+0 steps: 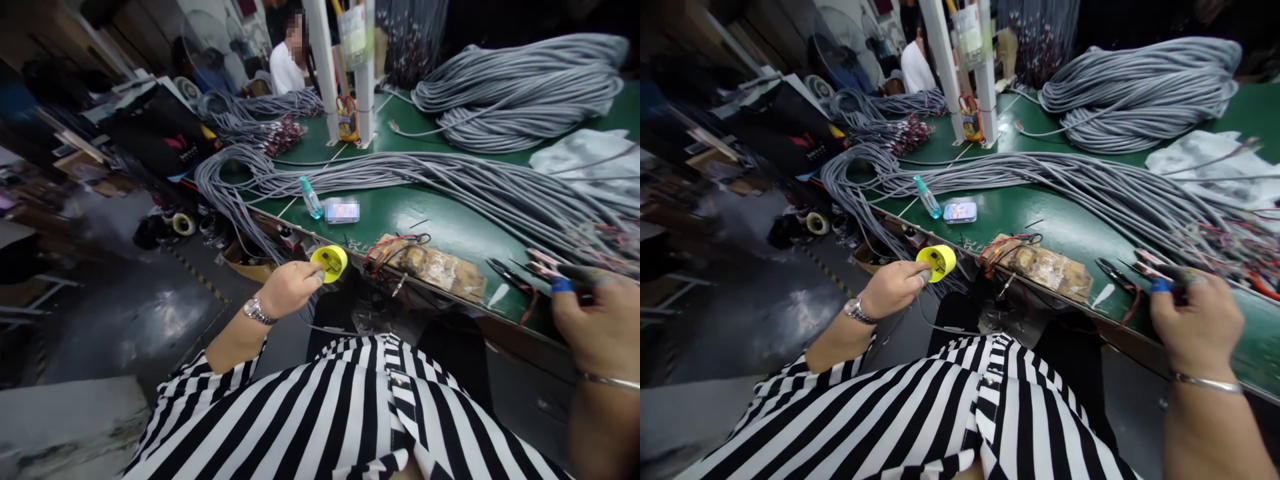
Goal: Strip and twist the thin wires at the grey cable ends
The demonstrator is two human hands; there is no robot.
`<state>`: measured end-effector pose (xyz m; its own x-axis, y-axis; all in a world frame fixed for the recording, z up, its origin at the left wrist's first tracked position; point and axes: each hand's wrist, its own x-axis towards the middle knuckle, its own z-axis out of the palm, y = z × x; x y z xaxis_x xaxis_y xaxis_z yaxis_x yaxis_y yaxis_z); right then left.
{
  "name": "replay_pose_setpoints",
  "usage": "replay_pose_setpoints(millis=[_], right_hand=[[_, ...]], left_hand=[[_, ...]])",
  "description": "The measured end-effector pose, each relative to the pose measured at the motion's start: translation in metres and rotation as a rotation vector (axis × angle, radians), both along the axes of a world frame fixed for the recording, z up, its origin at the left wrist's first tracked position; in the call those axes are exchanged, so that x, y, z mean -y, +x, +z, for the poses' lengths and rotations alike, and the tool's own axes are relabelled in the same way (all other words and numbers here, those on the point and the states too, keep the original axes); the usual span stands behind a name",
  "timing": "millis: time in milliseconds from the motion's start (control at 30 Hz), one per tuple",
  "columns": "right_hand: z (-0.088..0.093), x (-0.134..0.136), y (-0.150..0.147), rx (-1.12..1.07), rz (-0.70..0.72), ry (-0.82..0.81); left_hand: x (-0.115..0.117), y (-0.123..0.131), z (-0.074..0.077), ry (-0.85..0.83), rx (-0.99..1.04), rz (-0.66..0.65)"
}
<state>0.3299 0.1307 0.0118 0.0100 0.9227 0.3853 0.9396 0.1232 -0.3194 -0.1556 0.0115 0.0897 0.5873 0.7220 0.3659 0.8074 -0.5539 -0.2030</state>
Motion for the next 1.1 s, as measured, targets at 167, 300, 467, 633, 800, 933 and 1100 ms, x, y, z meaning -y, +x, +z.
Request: replay_pose_setpoints(millis=[167,300,467,633,800,933,1100], right_hand=[[0.045,0.013,-0.05,-0.255,0.383,0.054],[0.069,-0.003,-0.076,-0.382,0.703,-0.022],[0.065,-0.052,-0.076,-0.523,0.844,-0.125],[0.049,-0.094,-0.053,-0.651,0.807,-0.202],[0.05,-0.102,-0.038,-0.262,0.725,-0.084],[0.051,-0.098,-0.046,-0.008,0.722,-0.036],[0.047,-0.098,-0.051,-0.015,0.722,-0.03]], left_hand=[[-0.044,0.061,0.024,0.061,0.012,-0.197],[-0.104,0.113,0.019,0.057,0.096,-0.319],[-0.179,0.176,-0.005,-0.169,0.328,-0.477],[-0.216,0.203,-0.013,-0.636,0.554,-0.522],[-0.245,0.18,-0.025,-0.81,1.011,-0.233],[-0.262,0.164,-0.041,-0.755,1.246,-0.094],[-0.264,0.163,-0.047,-0.781,1.28,-0.01]])
